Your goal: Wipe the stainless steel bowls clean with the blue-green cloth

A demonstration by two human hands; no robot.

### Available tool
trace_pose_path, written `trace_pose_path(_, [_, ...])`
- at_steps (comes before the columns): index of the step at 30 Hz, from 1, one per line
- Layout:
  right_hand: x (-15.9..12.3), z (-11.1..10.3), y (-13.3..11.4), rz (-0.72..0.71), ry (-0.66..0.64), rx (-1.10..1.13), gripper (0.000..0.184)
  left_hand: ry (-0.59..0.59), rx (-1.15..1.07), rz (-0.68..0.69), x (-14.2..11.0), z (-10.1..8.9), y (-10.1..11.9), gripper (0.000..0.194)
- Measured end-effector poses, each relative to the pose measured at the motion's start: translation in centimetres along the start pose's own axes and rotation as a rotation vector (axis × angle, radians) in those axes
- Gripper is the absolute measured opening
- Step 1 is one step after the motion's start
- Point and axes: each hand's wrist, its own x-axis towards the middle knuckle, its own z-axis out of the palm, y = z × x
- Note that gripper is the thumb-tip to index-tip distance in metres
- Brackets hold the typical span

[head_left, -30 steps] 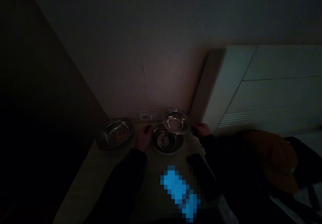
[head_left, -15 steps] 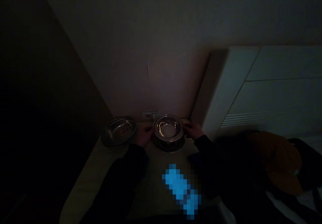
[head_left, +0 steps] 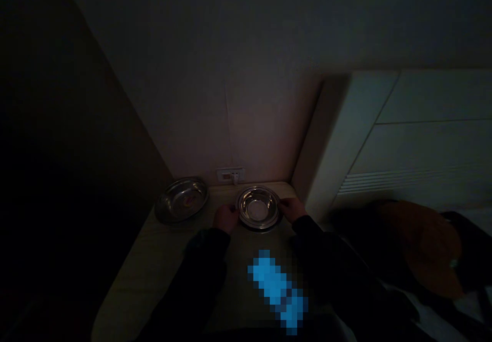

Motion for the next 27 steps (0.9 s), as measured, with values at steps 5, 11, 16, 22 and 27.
trace_pose_path(5, [0.0,0.4,0.3,-0.010,0.016,-0.066,0.028,0.027,0.056,-0.005,-0.2,0.5,-0.1,0.027])
trace_pose_path(11, [-0.2,0.5,0.2,-0.022,0.054,-0.111,0.026,0.099,0.070,0.040,-0.3,0.9,-0.1,0.024])
trace_pose_path(16, [-0.4,0.7,0.0,-0.021,0.071,-0.134,0.025,0.118,0.066,0.048,-0.5,1.0,0.1,0.019])
trace_pose_path(22, [-0.4,1.0,0.2,0.001,0.110,-0.093,0.024,0.130,0.007,0.024,-0.5,1.0,0.0,0.021])
trace_pose_path(27, [0.1,1.0,1.5,0.064,0.130,0.014,0.028,0.094,-0.120,-0.121,0.6,1.2,-1.2,0.038])
